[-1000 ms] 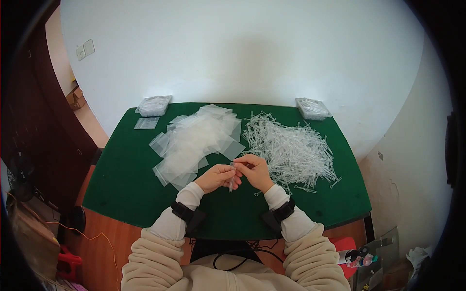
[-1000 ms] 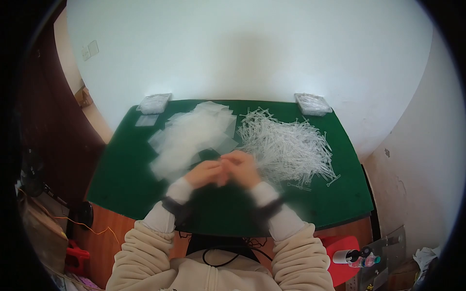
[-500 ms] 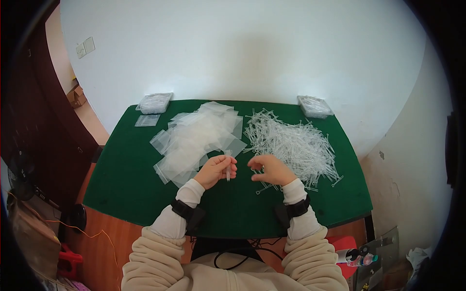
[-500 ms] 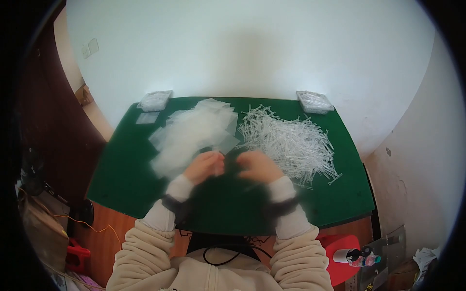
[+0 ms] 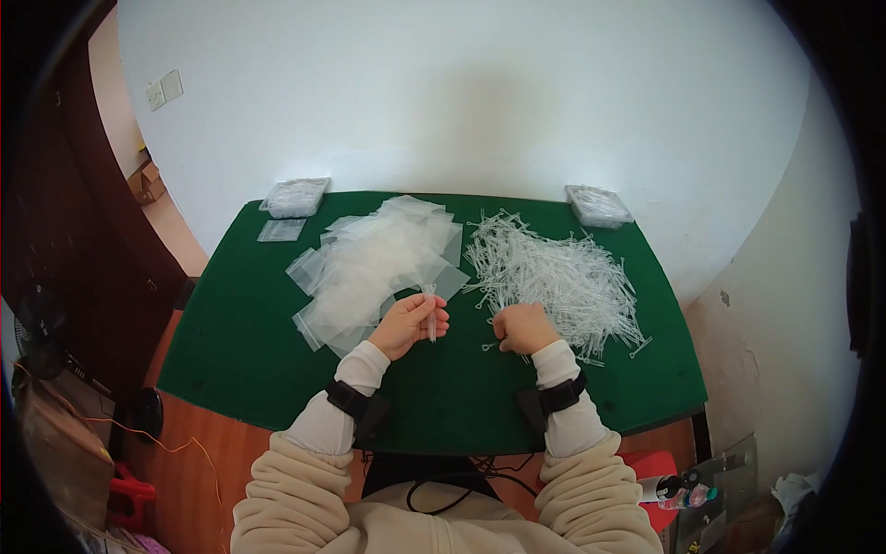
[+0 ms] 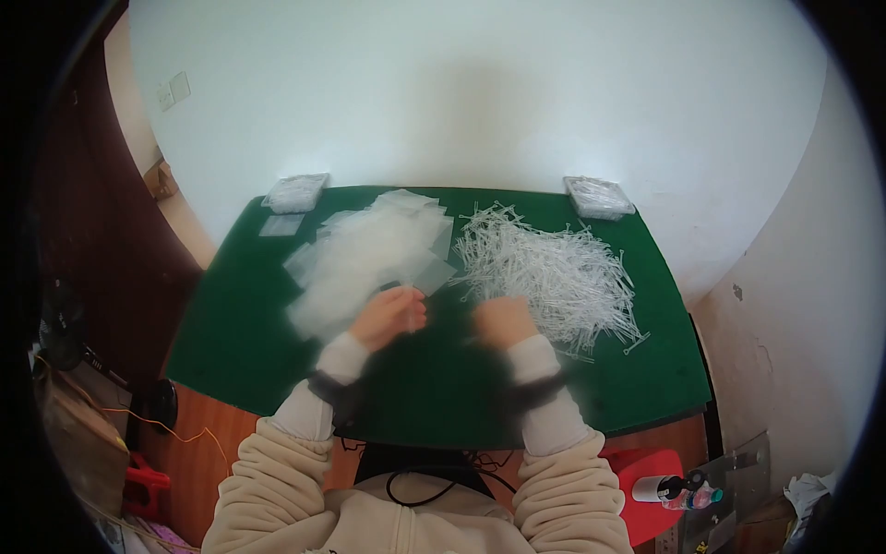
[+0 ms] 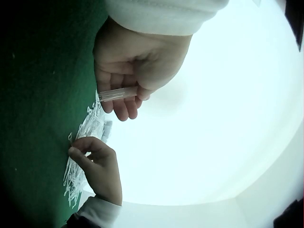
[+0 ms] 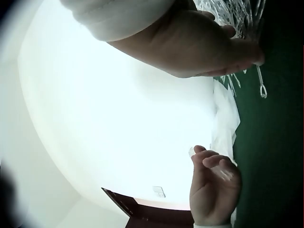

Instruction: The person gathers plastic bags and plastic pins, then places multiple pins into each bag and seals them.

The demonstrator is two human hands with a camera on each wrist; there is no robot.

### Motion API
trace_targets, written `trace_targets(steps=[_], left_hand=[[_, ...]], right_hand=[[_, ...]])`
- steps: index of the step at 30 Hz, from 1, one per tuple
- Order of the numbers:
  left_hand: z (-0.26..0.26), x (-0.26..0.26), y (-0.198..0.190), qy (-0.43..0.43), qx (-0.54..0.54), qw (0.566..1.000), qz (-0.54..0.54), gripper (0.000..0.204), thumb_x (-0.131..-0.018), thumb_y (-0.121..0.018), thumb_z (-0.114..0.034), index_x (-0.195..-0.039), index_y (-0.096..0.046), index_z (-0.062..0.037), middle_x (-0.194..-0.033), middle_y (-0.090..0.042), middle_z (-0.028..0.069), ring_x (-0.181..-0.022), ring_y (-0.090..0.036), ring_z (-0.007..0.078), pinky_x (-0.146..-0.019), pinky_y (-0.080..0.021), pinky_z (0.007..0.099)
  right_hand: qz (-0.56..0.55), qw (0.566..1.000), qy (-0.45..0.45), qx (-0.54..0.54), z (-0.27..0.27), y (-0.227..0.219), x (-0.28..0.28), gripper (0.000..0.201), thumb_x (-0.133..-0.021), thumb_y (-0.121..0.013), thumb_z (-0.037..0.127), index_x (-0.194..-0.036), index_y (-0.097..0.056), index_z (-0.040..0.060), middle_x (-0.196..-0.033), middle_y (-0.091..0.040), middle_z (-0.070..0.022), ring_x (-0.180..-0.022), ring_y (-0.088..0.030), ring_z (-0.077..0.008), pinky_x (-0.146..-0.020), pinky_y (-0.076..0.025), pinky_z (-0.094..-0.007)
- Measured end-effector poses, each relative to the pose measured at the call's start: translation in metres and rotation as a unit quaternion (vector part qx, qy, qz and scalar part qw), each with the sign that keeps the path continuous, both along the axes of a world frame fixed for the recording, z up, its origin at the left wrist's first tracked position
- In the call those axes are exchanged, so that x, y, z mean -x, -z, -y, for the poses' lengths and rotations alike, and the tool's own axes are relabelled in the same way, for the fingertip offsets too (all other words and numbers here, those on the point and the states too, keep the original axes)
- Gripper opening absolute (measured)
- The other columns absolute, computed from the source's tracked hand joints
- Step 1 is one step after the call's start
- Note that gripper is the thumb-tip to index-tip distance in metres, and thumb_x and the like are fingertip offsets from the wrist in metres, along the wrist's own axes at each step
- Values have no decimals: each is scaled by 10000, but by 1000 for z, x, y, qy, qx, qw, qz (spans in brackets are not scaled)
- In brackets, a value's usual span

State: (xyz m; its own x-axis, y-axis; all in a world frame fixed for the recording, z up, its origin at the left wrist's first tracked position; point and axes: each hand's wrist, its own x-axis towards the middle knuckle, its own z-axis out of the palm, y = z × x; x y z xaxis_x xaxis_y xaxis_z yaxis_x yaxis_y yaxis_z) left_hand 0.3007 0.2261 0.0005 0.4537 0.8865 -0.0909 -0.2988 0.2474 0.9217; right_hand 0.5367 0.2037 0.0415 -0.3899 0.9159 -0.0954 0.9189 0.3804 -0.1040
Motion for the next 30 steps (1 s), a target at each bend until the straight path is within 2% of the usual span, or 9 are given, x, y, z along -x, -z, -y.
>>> trace_targets(steps=[3, 7, 10, 11, 14, 18, 23, 26, 30], left_hand=[[0, 0, -1, -1, 1, 1000, -4, 257, -955, -462, -284, -1025, -555, -54, -889, -602, 50, -801, -606, 155, -754, -509, 299], [0, 0, 0, 1, -2, 1000, 1, 260, -956, -461, -287, -1023, -555, -54, -888, -602, 50, -800, -605, 153, -751, -508, 296], [-1, 0, 0, -1, -4, 1000, -1, 265, -958, -454, -290, -1023, -554, -53, -889, -601, 50, -801, -604, 152, -749, -505, 292], [-1, 0, 1, -3, -4, 1000, 0, 265, -958, -454, -290, -1023, -554, -53, -889, -601, 50, -801, -604, 152, -749, -505, 292], [-4, 0, 4, -7, -5, 1000, -6, 267, -961, -446, -289, -1022, -555, -54, -886, -600, 50, -798, -602, 150, -749, -503, 288], [-4, 0, 5, 2, -5, 1000, -10, 273, -962, -444, -289, -1027, -553, -48, -893, -606, 52, -817, -605, 151, -755, -501, 286], [-1, -2, 6, 15, -12, 999, -36, 281, -961, -448, -286, -1038, -549, -36, -912, -615, 60, -838, -611, 154, -766, -501, 290], [-4, -5, 11, 73, -30, 995, -68, 287, -959, -453, -277, -1053, -544, -21, -948, -623, 80, -880, -621, 175, -790, -501, 300], [2, -6, 4, 124, -40, 988, -83, 275, -935, -469, -218, -1061, -555, 12, -969, -618, 106, -893, -613, 198, -793, -488, 289]], right_hand=[[-22, 999, 35, 1, -13, 17, -5, 240, -587, -761, 159, -766, -605, 120, -768, -623, -48, -810, -596, -259, -733, -411, -409], [-62, 989, 59, -123, -21, 34, -4, 141, -642, -715, 132, -702, -595, 91, -734, -623, -73, -750, -601, -267, -694, -428, -409], [-228, 957, 44, -173, -23, 35, 3, 139, -712, -666, 79, -839, -611, 67, -724, -605, -61, -668, -591, -207, -611, -446, -347], [-227, 958, 42, -173, -24, 36, 6, 139, -712, -666, 79, -839, -611, 67, -724, -605, -61, -668, -591, -207, -611, -446, -347], [-448, 884, -6, -134, -21, 33, 20, 223, -786, -598, 37, -1008, -582, 48, -713, -572, -32, -581, -536, -111, -530, -424, -262], [-527, 846, -28, -80, -12, 24, 32, 283, -831, -540, 5, -1111, -536, 43, -724, -544, -1, -561, -480, -49, -516, -397, -201], [-551, 830, -32, -73, -19, 39, 36, 197, -857, -533, 27, -1052, -560, 26, -732, -561, 1, -569, -493, -53, -518, -406, -192], [-664, 743, -27, 80, -10, 30, 41, 120, -882, -523, 50, -985, -570, 12, -736, -573, -6, -571, -497, -56, -526, -415, -188], [-728, 678, 2, 96, -10, 27, 43, 84, -894, -523, 70, -925, -570, 8, -739, -584, -17, -580, -503, -56, -530, -418, -189]])
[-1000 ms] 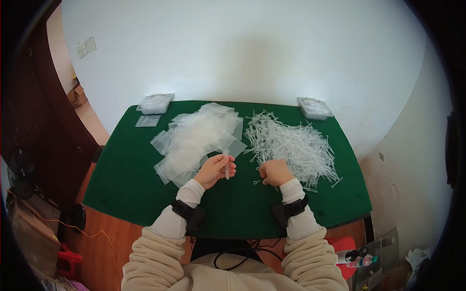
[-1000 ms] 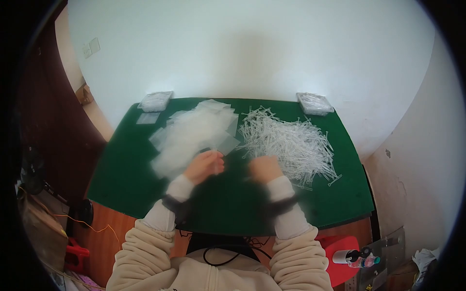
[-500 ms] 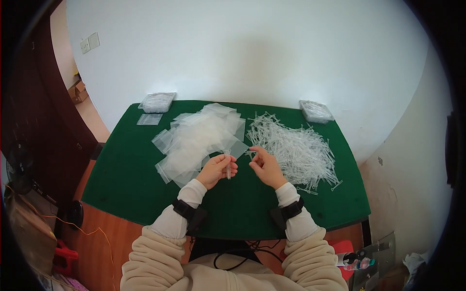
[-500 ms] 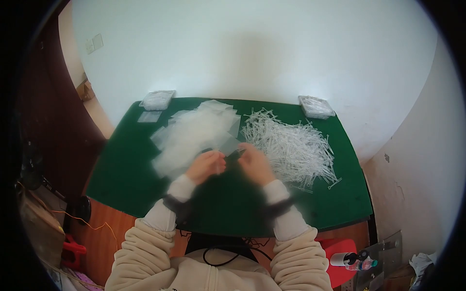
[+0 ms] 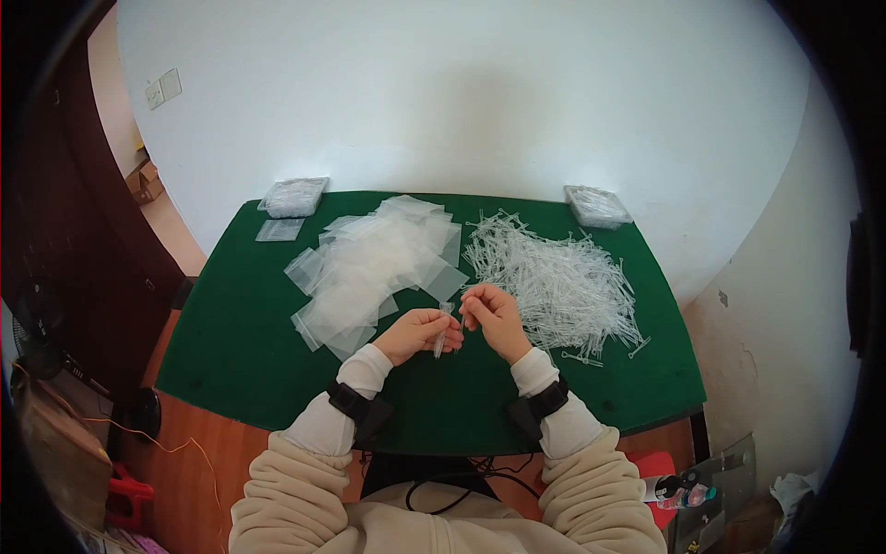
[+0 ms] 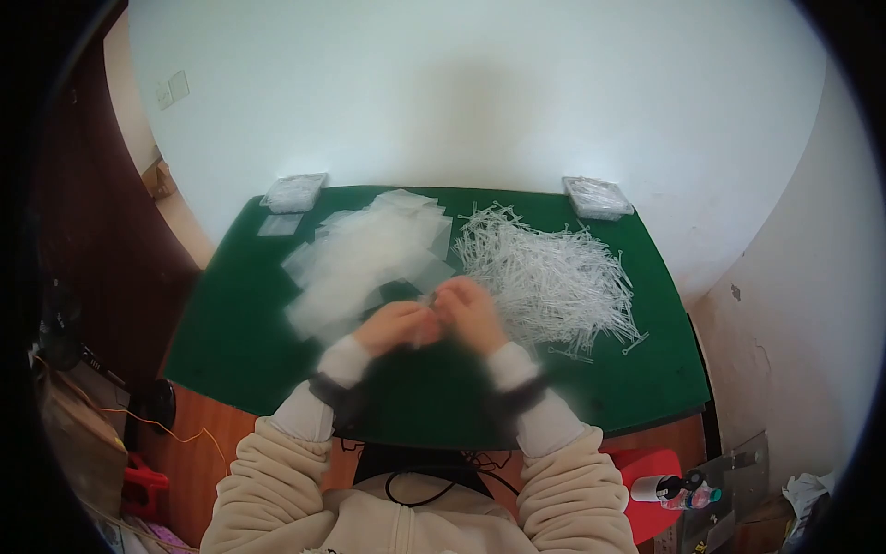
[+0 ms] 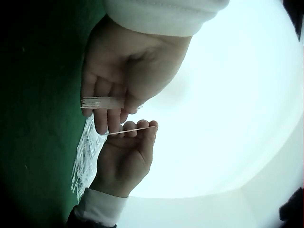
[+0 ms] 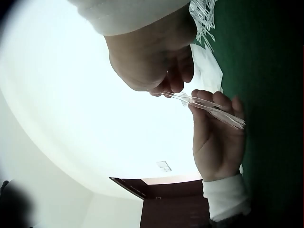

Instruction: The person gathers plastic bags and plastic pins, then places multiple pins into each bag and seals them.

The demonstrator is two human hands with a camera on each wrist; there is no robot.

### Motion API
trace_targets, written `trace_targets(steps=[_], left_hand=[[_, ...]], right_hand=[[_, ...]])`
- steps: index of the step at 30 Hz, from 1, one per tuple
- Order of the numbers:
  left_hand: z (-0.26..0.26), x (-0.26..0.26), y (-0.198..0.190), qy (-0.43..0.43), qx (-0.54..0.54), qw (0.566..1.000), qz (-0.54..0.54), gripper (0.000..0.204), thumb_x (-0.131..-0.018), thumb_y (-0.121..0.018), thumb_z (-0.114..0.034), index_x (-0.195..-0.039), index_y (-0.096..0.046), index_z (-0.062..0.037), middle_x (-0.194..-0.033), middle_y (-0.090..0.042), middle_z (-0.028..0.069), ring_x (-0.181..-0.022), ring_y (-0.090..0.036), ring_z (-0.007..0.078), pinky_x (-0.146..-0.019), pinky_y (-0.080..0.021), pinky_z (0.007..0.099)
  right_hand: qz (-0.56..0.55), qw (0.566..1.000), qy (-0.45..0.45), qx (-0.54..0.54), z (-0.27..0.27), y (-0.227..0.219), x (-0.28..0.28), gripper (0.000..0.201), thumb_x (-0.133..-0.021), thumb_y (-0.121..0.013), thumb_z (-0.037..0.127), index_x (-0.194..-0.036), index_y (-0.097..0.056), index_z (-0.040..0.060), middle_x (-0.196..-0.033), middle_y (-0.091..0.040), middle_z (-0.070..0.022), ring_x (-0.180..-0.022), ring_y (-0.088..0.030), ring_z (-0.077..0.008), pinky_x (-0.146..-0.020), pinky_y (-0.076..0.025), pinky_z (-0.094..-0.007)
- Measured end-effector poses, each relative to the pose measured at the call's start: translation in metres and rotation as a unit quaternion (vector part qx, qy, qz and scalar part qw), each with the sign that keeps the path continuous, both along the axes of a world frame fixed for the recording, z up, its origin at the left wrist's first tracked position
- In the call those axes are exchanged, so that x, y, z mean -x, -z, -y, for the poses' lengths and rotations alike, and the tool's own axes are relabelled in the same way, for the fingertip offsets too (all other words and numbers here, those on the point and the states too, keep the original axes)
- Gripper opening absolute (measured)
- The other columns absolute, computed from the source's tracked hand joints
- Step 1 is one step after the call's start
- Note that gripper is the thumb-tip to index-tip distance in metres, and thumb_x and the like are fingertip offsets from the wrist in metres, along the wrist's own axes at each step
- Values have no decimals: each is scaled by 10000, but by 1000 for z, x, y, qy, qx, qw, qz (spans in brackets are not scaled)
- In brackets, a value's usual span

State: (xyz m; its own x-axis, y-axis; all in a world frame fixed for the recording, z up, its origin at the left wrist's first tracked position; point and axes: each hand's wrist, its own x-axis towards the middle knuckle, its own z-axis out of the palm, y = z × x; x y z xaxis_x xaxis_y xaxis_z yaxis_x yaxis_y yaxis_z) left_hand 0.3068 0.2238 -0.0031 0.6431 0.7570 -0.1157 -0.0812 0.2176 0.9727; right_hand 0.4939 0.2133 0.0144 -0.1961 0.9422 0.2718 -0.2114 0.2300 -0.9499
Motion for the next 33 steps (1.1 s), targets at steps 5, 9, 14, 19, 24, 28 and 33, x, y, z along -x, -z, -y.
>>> trace_targets(steps=[5, 9, 14, 19, 24, 28, 33], left_hand=[[10, -5, -13, 11, 16, 1000, 10, 279, -934, -475, -226, -1053, -559, 11, -950, -622, 104, -872, -612, 188, -770, -486, 280], [11, -5, -12, 21, 25, 999, 20, 275, -935, -473, -225, -1043, -561, 12, -941, -622, 102, -821, -607, 171, -738, -481, 266], [10, -4, -10, 29, 16, 999, 14, 267, -939, -465, -221, -1025, -565, 11, -912, -621, 94, -785, -601, 155, -702, -478, 261], [12, -3, -14, 41, -6, 999, 10, 259, -940, -459, -222, -1003, -569, 5, -897, -621, 84, -774, -600, 146, -688, -478, 255], [13, -2, -16, 44, -12, 999, 7, 242, -939, -455, -213, -992, -571, -8, -899, -621, 75, -776, -601, 141, -688, -481, 249], [14, -2, -18, 44, -16, 999, 8, 232, -938, -454, -210, -991, -571, -17, -900, -621, 71, -781, -602, 142, -691, -485, 252], [6, 2, -8, 72, -35, 997, -5, 245, -950, -472, -232, -1076, -531, -30, -994, -623, 104, -896, -631, 203, -798, -505, 315]], right_hand=[[-6, 1000, 20, 9, -1, 4, 1, 64, -892, -523, 59, -907, -564, 12, -735, -581, -17, -588, -502, -53, -543, -419, -184], [79, 995, 52, -33, -3, 9, 3, 55, -886, -530, 53, -910, -565, 19, -736, -572, -11, -596, -496, -52, -550, -415, -183], [168, 970, 102, -144, -5, 16, 4, 41, -872, -548, 44, -899, -575, 28, -747, -563, -1, -617, -497, -58, -576, -418, -195], [178, 960, 112, -185, -2, 12, 4, 37, -855, -571, 38, -888, -584, 28, -765, -567, 0, -652, -515, -65, -613, -429, -206], [139, 979, 84, -121, -1, 12, 4, 57, -837, -594, 33, -893, -597, 24, -799, -585, -6, -697, -546, -68, -641, -444, -206], [169, 979, 73, -91, 0, 8, 2, 60, -827, -610, 36, -885, -617, 20, -815, -602, -11, -724, -562, -69, -652, -452, -205], [185, 972, 58, -130, -1, 8, 1, 56, -825, -616, 42, -870, -630, 13, -795, -611, -8, -706, -562, -65, -637, -454, -207]])
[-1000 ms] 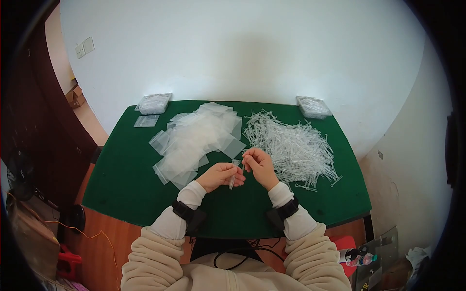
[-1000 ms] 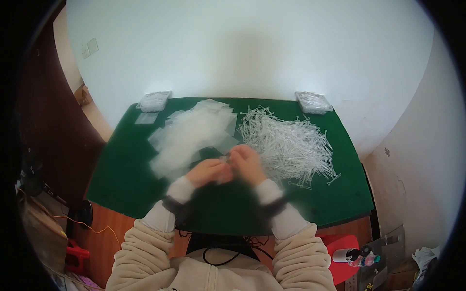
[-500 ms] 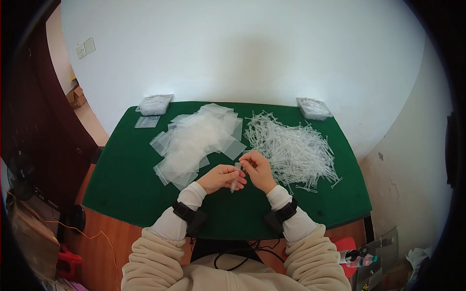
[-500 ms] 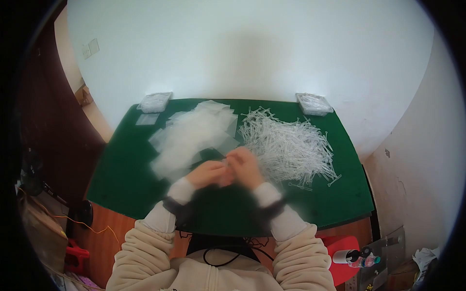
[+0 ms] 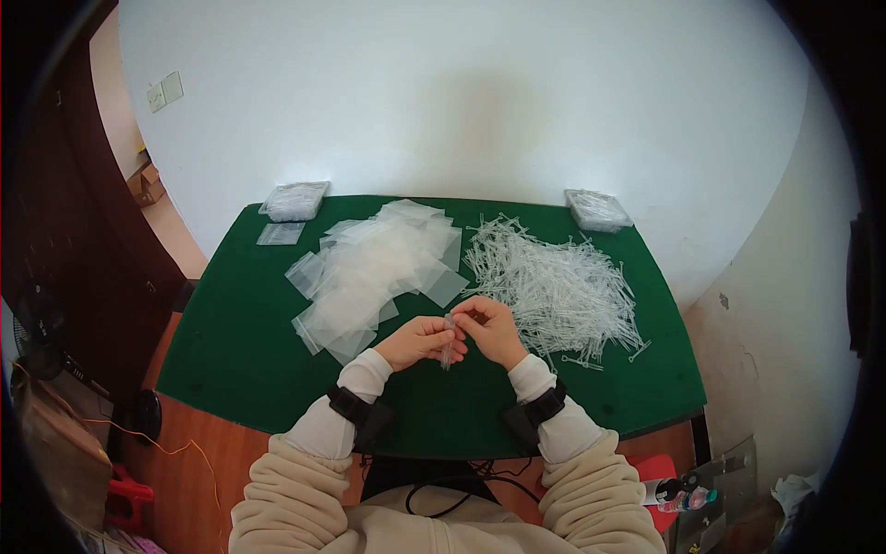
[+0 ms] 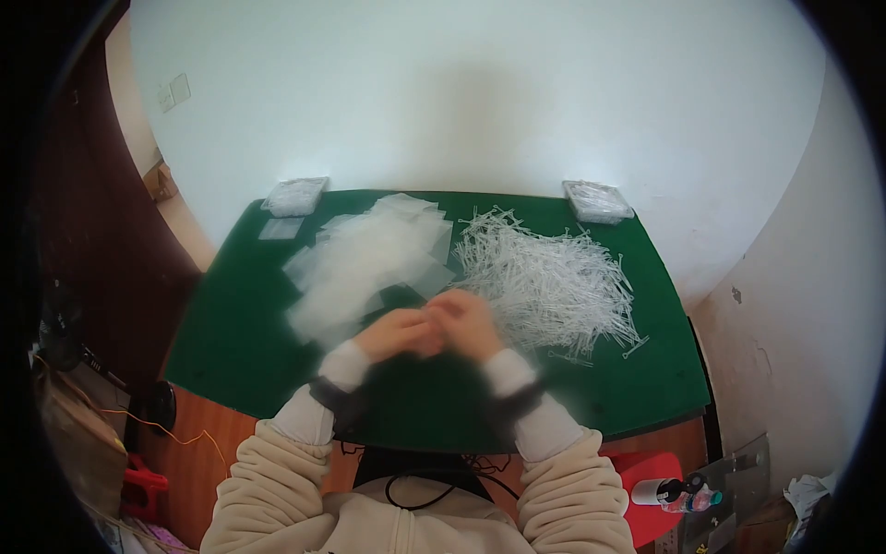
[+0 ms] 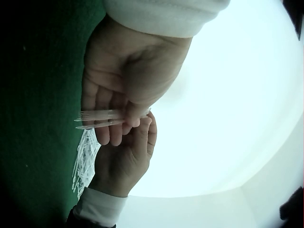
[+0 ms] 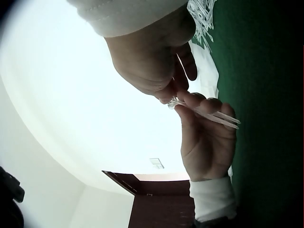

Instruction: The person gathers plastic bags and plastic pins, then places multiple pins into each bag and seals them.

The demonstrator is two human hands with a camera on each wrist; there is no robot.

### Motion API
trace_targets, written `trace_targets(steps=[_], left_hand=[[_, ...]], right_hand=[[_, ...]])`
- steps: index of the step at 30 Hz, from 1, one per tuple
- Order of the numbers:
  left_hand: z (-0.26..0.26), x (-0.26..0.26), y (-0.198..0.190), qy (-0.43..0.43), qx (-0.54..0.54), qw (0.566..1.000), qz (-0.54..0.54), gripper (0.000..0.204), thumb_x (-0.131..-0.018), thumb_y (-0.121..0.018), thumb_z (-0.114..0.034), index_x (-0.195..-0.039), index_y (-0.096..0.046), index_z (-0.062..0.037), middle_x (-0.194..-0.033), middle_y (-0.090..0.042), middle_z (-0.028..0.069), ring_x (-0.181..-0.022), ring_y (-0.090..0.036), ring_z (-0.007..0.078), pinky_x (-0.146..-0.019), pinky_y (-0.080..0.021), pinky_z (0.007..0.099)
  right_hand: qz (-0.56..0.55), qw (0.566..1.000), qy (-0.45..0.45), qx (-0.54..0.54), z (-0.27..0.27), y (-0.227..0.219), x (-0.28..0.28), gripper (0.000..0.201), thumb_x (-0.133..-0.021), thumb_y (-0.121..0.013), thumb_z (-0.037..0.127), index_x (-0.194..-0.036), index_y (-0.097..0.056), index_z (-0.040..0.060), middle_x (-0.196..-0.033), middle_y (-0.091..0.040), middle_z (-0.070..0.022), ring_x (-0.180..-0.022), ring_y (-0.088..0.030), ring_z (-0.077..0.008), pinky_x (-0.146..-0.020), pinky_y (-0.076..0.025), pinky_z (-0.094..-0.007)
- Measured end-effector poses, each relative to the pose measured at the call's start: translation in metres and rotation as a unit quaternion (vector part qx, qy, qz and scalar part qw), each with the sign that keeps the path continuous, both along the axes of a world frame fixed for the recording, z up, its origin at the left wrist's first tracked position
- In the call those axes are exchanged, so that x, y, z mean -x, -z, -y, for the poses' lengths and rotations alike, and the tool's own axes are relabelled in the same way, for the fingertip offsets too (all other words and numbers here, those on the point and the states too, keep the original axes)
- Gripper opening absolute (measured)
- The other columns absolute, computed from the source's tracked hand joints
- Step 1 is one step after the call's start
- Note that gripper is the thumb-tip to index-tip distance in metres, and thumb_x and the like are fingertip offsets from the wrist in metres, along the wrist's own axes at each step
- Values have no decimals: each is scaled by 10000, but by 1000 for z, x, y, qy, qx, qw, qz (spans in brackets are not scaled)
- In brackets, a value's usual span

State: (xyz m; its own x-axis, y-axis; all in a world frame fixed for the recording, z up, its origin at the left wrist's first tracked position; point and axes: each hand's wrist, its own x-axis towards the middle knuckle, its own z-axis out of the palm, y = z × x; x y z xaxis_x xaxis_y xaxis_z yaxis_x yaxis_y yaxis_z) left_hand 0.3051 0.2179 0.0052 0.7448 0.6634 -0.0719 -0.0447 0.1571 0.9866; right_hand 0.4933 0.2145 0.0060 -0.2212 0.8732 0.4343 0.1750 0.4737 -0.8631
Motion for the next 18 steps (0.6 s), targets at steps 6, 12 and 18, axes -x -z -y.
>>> trace_targets(steps=[6, 12, 18], left_hand=[[-3, -1, 2, -1, 0, 1000, -8, 227, -948, -475, -230, -1045, -545, -37, -953, -623, 82, -877, -629, 188, -787, -502, 305], [0, -2, 1, -15, 3, 1000, -19, 223, -950, -472, -239, -1027, -555, -47, -894, -614, 50, -821, -618, 158, -755, -498, 283], [-3, -3, 6, -59, 58, 997, 4, 224, -935, -477, -246, -997, -557, -45, -799, -574, 48, -677, -561, 141, -622, -462, 250]], right_hand=[[-17, 999, -5, 37, -2, 2, 1, 66, -826, -613, 49, -872, -631, 5, -779, -617, -13, -676, -560, -61, -622, -455, -205], [-21, 999, 4, 33, -3, 7, 1, 81, -825, -614, 52, -888, -631, 4, -784, -620, -15, -676, -559, -59, -624, -455, -202], [-40, 998, 2, 54, -5, 11, 2, 96, -828, -612, 58, -908, -628, 6, -797, -620, -14, -691, -559, -60, -634, -456, -203]])
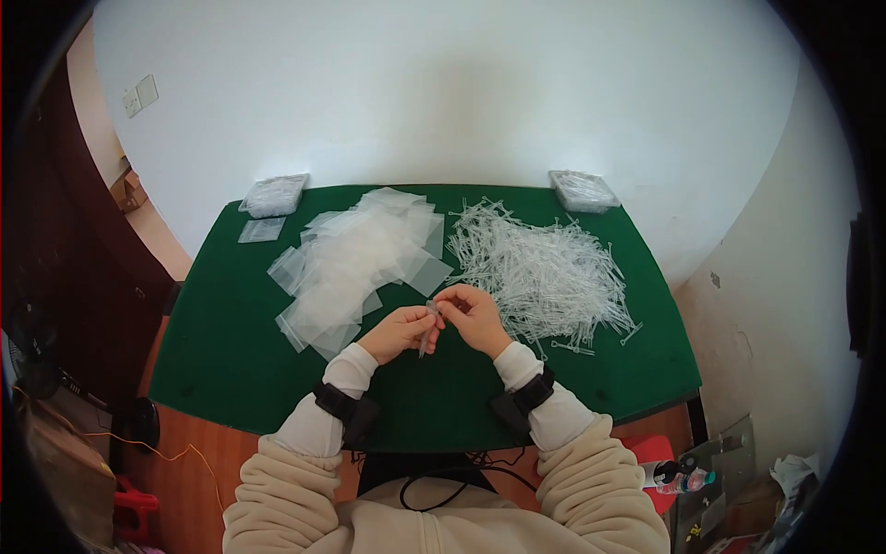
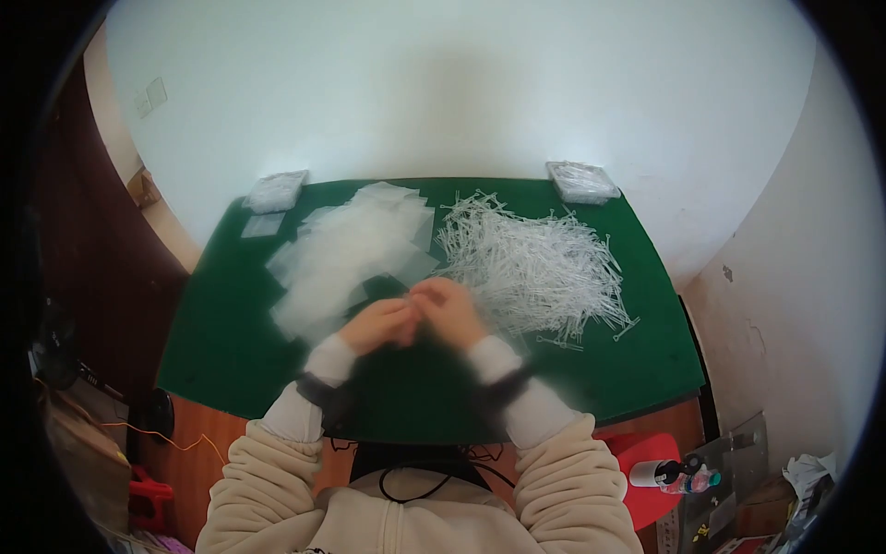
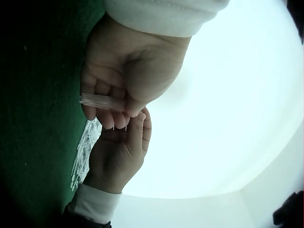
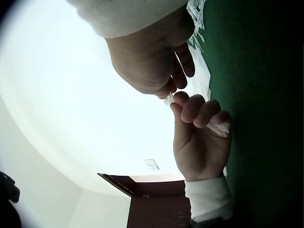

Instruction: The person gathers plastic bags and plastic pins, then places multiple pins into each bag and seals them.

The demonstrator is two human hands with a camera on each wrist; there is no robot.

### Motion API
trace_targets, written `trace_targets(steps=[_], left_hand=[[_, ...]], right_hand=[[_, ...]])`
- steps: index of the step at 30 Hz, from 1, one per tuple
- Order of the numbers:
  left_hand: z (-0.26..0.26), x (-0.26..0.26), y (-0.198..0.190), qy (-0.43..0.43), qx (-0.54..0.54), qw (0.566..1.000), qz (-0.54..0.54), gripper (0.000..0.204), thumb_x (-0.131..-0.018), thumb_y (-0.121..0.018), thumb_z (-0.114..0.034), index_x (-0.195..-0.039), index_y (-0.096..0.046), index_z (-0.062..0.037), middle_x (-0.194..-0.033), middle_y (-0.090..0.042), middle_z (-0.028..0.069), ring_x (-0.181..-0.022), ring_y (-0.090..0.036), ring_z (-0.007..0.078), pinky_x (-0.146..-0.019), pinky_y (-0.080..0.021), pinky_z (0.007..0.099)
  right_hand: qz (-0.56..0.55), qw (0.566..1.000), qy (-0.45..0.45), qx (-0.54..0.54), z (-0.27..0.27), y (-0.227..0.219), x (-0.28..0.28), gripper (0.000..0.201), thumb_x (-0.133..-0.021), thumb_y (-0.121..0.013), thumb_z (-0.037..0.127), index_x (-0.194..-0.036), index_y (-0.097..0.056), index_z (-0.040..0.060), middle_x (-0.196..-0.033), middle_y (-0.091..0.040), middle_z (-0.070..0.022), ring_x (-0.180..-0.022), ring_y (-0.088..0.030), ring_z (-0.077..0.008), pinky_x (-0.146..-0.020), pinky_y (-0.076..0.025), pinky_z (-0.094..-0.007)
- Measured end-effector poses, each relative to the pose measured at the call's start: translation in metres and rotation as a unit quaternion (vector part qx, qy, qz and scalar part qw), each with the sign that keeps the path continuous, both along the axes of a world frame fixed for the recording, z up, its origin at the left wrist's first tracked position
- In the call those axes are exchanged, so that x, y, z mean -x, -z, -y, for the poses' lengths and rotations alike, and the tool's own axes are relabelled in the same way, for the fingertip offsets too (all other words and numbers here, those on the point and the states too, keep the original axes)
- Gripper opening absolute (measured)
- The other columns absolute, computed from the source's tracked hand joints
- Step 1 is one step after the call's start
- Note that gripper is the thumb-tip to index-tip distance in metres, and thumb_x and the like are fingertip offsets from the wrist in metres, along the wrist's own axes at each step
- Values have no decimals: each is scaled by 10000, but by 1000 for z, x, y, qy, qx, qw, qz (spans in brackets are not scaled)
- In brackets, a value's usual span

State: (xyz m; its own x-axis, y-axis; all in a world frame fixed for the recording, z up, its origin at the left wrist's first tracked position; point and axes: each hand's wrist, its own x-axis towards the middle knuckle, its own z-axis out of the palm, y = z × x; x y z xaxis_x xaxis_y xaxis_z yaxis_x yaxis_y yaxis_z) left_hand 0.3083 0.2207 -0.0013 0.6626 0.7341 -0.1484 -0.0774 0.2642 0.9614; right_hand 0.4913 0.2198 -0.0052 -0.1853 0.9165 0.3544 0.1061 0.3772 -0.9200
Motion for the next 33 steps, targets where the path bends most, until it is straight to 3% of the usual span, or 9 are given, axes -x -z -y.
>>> trace_targets(steps=[6, 10, 12, 17, 21, 24, 25, 28, 33], left_hand=[[-3, 5, -1, 6, -1, 1000, 22, 229, -954, -457, -262, -995, -558, -60, -774, -558, 9, -707, -569, 116, -656, -474, 241], [-6, 2, 5, -152, -34, 988, 17, 232, -951, -465, -274, -1006, -557, -68, -757, -546, 4, -666, -548, 109, -608, -464, 239], [-12, 1, 15, -176, -42, 983, 35, 237, -950, -468, -280, -1008, -556, -67, -752, -540, 0, -646, -536, 104, -599, -462, 243], [-20, 3, 4, -202, -72, 976, 48, 222, -962, -451, -251, -1001, -543, -52, -759, -526, -6, -670, -523, 87, -628, -460, 236], [-11, 14, 0, -246, -56, 967, 38, 217, -968, -439, -242, -1000, -539, -52, -760, -523, -7, -678, -521, 85, -641, -459, 236], [-18, 17, 1, -245, -78, 966, 34, 221, -970, -436, -245, -1002, -539, -53, -764, -529, -6, -683, -525, 88, -642, -460, 237], [-19, 12, 0, -243, -86, 965, 43, 221, -970, -436, -245, -1002, -539, -53, -764, -529, -6, -683, -525, 88, -642, -460, 237], [-13, 11, 1, -258, -52, 964, 31, 221, -968, -440, -245, -996, -538, -49, -765, -535, -3, -673, -526, 91, -632, -460, 237], [-13, 7, 4, -260, -65, 963, 32, 228, -964, -448, -245, -993, -545, -41, -752, -539, 1, -662, -532, 95, -617, -465, 238]], right_hand=[[-19, 1000, -19, 9, -1, -6, 1, 103, -834, -610, 64, -917, -628, 6, -835, -622, -20, -724, -562, -69, -662, -460, -209], [42, 994, 42, -91, -12, 10, -4, 115, -822, -621, 74, -922, -637, 21, -846, -614, -37, -735, -576, -102, -670, -469, -235], [92, 981, 84, -148, -15, 11, -3, 136, -793, -640, 89, -912, -635, 25, -812, -603, -62, -714, -588, -138, -653, -474, -256], [94, 969, 145, -176, -17, 1, -7, 124, -758, -642, 84, -855, -609, 14, -791, -587, -124, -660, -591, -228, -613, -480, -305], [93, 977, 111, -154, -15, 8, -4, 126, -739, -650, 88, -839, -604, 27, -816, -574, -118, -731, -583, -243, -660, -472, -331], [276, 897, 271, -216, -18, 4, -18, 156, -702, -669, 114, -819, -600, 39, -840, -553, -105, -848, -546, -267, -746, -436, -365], [279, 892, 274, -227, -20, 0, -25, 156, -702, -669, 114, -819, -600, 39, -840, -553, -105, -848, -546, -267, -746, -436, -365], [395, 817, 393, -152, -18, 0, -29, 145, -691, -647, 144, -799, -603, 58, -858, -538, -100, -930, -500, -297, -796, -386, -405], [438, 805, 373, -143, -25, 18, -39, 113, -718, -590, 153, -784, -613, 64, -864, -554, -118, -934, -496, -312, -790, -371, -426]])
